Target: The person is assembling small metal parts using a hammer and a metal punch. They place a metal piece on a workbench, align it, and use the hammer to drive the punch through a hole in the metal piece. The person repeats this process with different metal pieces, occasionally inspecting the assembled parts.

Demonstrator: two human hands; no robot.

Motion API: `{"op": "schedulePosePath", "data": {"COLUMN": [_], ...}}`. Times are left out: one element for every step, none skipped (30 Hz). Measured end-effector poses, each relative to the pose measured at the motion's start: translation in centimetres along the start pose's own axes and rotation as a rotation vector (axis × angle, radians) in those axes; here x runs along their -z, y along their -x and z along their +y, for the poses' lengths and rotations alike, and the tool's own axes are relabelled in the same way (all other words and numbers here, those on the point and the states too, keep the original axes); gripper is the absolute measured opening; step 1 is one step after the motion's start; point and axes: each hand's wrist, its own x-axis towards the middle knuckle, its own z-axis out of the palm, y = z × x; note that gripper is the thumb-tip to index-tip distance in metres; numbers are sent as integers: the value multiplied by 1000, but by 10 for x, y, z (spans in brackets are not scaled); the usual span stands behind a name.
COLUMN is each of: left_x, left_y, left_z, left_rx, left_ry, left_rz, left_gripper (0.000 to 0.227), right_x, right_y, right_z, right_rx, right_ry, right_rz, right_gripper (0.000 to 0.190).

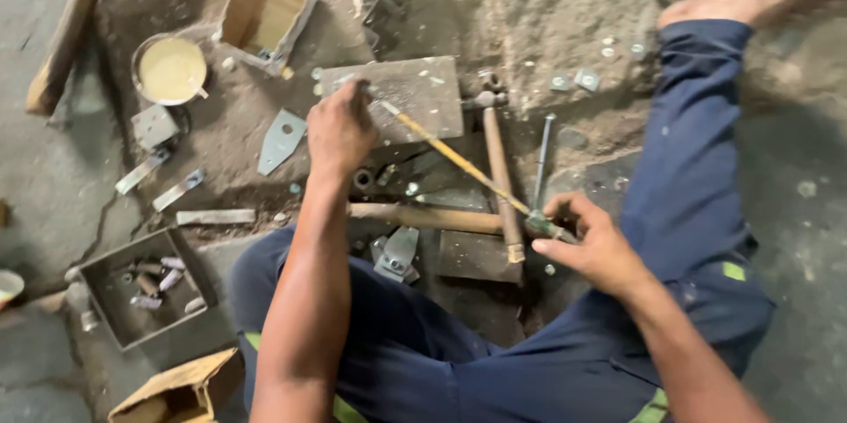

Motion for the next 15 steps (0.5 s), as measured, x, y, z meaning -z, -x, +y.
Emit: {"op": "schedulePosePath", "data": {"left_x": [0,3,6,7,8,7,9,13,14,14,12,11,12,11,11], "left_y": [2,2,0,0,0,5,10,9,8,8,8,11,14,11,8], "left_z": [0,-1,-1,-1,0,0,-1,-3,-3,-3,-2,-1,0,0,1], "left_rx": [18,31,44,41,38,43,42,41,40,38,37,40,46,50,54], "left_ry": [-8,-21,-35,3,42,82,74,63,51,27,3,-21,-64,-106,-149], "left_rz": [-35,-66,-95,-91,-88,-86,-105,-109,-112,-111,-110,-115,-121,-118,-114], "left_gripper": [16,15,13,17,20,24,25,27,28,27,26,25,23,22,20], "right_x": [0,1,3,6,5,3,0,3,8,10,10,10,9,8,7], "right_y": [2,3,7,12,10,6,3,-4,-6,-7,-9,-7,-5,-4,3], "right_z": [-5,-10,-14,-14,-10,-2,7,13,18,23,25,25,21,14,6], "right_rx": [193,367,537,698,501,304,109,-75,-258,-443,-211,11,233,359,480], "right_ry": [156,324,496,670,455,241,25,-144,-314,-486,-359,-231,-100,99,299], "right_rz": [39,145,251,354,259,156,54,-31,-116,-206,-180,-154,-128,-5,122], "right_gripper": [28,27,26,25,22,20,17,20,22,25,24,27,33,31,30]}}
